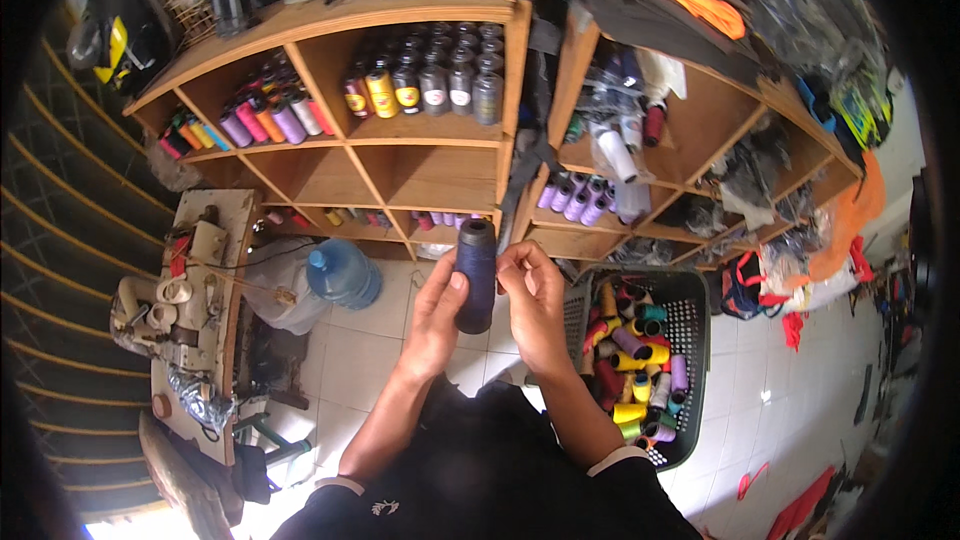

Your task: The person picks up thread spools from a black plastic basket on the floor, inspects them, and places them onto a wooden shelf. The person handles spools of various colors, including yellow, purple, red, and white, one at a time.

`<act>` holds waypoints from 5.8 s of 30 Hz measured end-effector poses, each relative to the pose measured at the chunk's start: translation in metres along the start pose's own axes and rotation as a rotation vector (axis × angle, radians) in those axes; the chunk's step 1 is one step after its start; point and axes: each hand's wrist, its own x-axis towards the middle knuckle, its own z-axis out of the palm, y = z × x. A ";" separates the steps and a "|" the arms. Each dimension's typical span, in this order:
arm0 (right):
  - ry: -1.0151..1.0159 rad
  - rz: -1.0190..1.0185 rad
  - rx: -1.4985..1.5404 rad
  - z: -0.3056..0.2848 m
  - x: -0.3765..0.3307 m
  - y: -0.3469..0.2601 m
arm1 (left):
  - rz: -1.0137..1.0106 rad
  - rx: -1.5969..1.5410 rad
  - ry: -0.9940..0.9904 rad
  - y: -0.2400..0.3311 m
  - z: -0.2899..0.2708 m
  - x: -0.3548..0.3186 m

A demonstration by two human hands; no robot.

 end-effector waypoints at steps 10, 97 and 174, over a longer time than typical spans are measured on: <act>-0.188 0.320 0.366 0.060 0.017 0.021 | 0.223 0.082 0.083 0.039 -0.052 0.000; 0.196 -0.171 -1.073 -0.138 0.445 0.481 | 0.153 1.154 -0.009 -0.354 -0.317 0.544; 0.354 -0.169 -0.583 -0.118 0.433 0.514 | 0.161 1.193 -0.014 -0.357 -0.315 0.534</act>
